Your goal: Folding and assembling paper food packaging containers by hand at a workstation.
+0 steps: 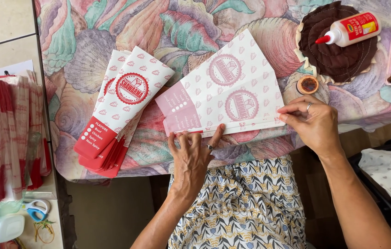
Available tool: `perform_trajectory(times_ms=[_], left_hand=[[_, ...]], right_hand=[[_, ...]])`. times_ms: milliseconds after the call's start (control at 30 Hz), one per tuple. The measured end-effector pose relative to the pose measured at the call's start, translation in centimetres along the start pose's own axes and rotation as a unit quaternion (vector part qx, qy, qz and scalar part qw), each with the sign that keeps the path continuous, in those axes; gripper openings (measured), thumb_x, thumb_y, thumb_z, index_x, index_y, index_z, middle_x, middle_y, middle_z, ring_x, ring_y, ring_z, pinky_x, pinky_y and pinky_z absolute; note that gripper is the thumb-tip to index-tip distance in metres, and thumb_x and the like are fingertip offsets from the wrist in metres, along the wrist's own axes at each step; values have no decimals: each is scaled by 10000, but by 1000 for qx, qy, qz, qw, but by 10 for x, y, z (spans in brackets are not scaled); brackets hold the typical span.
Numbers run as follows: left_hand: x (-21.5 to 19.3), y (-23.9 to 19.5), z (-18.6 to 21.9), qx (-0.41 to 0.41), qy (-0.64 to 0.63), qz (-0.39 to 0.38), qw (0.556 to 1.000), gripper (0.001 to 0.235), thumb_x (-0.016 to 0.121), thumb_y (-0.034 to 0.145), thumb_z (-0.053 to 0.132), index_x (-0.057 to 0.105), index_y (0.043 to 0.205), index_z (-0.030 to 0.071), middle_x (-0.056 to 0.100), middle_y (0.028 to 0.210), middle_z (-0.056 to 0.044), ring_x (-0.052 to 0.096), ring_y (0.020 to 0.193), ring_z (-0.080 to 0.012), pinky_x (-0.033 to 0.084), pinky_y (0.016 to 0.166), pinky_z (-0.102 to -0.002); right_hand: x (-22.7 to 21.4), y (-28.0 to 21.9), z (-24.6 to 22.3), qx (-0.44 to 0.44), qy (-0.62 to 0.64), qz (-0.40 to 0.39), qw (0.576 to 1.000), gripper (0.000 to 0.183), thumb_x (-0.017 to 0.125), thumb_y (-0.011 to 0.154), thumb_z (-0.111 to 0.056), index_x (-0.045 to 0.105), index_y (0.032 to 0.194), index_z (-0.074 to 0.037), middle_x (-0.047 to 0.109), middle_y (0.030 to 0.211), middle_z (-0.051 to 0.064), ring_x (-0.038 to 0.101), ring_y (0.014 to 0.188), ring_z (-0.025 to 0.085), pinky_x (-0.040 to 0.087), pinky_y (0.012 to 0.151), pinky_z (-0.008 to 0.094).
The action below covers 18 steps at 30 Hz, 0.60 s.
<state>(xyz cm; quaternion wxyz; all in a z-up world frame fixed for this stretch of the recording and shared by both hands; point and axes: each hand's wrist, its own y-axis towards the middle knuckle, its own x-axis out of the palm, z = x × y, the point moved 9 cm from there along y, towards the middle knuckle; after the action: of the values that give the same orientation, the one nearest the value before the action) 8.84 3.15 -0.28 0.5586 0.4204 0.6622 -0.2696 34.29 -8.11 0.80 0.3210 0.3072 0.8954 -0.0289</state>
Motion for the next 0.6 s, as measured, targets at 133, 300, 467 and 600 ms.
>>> perform_trajectory(times_ms=[133,300,467,600], left_hand=[[-9,1,-3,-4,-15,23,1000,1150,873,696,555,197,1617,426,506,1089,-81,516,988,-304,438,1014,-595],[0,-1,-2,-3,-26,18,1000,1185,875,688,577,155,1620,441,485,1130,-60,505,1006,-274,423,1024,-591],[-5,0,-4,-7,-41,24,999,1148,874,700,533,188,1616,432,506,1121,-59,515,1004,-282,416,1026,-593],[-7,0,-4,-14,-48,40,998,1166,901,684,496,196,1612,438,525,1135,-41,520,1011,-269,419,1035,-584]], right_hand=[[-6,3,8,-5,46,-23,999,217,752,877,125,776,1058,7,702,1048,94,669,948,146,545,836,215],[-42,11,-14,-171,-220,134,951,294,989,861,-95,779,1054,-25,706,1241,186,612,1149,373,461,973,474],[-31,25,-35,-195,-214,105,951,258,962,841,-32,758,982,41,768,1158,225,698,1065,350,510,957,452],[8,3,-140,-271,-41,11,962,225,831,873,88,705,1047,24,698,1059,168,638,1015,298,547,933,385]])
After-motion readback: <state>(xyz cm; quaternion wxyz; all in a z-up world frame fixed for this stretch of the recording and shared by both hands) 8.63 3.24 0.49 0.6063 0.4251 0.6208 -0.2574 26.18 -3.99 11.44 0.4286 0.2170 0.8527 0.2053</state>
